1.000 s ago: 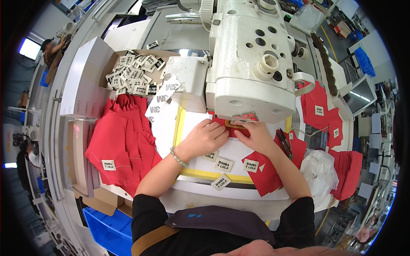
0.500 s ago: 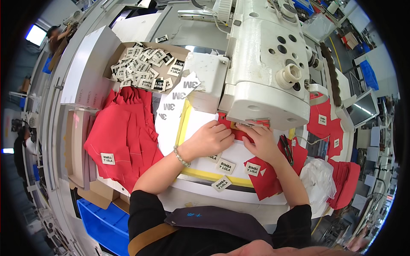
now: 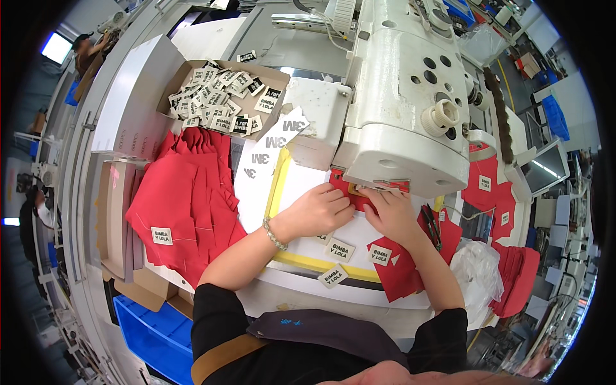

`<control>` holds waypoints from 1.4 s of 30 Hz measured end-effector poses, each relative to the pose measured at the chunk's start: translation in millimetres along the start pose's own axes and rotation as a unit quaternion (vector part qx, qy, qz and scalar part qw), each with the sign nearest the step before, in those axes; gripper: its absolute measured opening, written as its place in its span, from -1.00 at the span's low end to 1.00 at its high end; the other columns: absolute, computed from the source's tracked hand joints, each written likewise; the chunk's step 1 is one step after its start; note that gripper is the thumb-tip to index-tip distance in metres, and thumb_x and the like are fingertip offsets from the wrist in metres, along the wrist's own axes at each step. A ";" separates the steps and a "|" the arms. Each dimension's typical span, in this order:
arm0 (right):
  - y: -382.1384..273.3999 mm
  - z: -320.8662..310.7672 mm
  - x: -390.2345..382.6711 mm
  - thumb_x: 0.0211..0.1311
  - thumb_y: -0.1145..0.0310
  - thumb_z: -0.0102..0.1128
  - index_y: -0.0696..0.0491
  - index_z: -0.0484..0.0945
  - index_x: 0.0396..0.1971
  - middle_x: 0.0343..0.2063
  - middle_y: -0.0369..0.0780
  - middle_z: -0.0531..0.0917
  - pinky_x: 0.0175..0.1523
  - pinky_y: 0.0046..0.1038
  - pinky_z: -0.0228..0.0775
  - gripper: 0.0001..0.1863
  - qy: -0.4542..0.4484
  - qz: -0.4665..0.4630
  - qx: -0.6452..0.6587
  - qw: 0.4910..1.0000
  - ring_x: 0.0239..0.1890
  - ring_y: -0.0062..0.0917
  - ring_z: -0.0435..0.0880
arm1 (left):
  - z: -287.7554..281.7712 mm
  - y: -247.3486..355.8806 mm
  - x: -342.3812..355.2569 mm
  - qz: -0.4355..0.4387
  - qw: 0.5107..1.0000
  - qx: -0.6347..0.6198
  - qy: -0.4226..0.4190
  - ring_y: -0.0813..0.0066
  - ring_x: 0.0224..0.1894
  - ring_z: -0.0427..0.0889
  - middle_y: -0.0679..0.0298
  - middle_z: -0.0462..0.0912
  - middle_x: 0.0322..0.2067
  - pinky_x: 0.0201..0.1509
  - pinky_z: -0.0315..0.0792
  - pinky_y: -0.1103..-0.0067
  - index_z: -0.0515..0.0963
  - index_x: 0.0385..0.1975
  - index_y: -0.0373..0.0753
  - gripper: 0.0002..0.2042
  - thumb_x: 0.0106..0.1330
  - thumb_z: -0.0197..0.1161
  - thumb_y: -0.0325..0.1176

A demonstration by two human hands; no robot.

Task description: The person uses an industrial sewing machine to attach small white rectangular labels to red fabric pieces. They pick up a label, place it on a red piece, and guide the fabric under the machine's presser foot to sew it in place. The person repeats this process for multiple items, stacking the finished pieces to the left.

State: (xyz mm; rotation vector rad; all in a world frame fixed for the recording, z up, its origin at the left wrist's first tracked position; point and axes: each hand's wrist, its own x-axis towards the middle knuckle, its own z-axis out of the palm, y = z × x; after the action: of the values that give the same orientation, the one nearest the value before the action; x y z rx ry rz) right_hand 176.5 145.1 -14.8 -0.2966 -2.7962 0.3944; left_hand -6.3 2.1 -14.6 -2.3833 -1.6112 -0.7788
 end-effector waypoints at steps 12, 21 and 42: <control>18.7 -14.4 -4.3 0.01 0.50 0.29 0.01 0.70 -0.25 -0.45 -0.23 0.68 -0.22 -0.35 0.43 -0.76 0.080 0.028 0.037 0.996 -0.38 -0.39 0.65 | 1.7 3.3 3.8 -0.147 0.989 -0.003 -0.021 0.35 -0.11 0.46 0.25 0.50 -0.15 -0.08 0.35 0.45 0.52 -0.03 -0.20 -0.56 0.15 0.32 -0.09; 40.7 -14.7 -12.4 -0.08 0.49 0.24 0.04 0.63 -0.28 -0.28 -0.17 0.65 -0.01 -0.10 0.27 -0.74 0.042 0.012 0.019 0.999 -0.17 -0.18 0.57 | 8.0 12.3 8.1 -0.157 0.985 0.013 -0.069 0.30 0.03 0.42 0.19 0.46 0.05 0.16 0.30 0.34 0.49 0.06 -0.21 -0.47 0.19 0.26 0.02; 31.4 -30.4 2.3 0.03 0.45 0.17 0.06 0.61 -0.12 -0.12 -0.11 0.61 0.15 -0.07 0.27 -0.66 -0.037 0.000 -0.019 0.999 0.00 -0.14 0.52 | 7.5 5.4 11.0 -0.125 0.986 0.010 -0.114 0.39 0.15 0.40 0.30 0.51 0.06 0.23 0.23 0.33 0.45 0.11 -0.13 -0.49 0.24 0.21 0.02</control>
State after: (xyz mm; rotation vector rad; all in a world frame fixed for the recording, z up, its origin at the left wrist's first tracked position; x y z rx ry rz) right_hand 189.2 182.4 4.2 -0.2960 -2.8785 0.3609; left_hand 4.2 11.9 -14.6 -2.3578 -2.0267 -0.5367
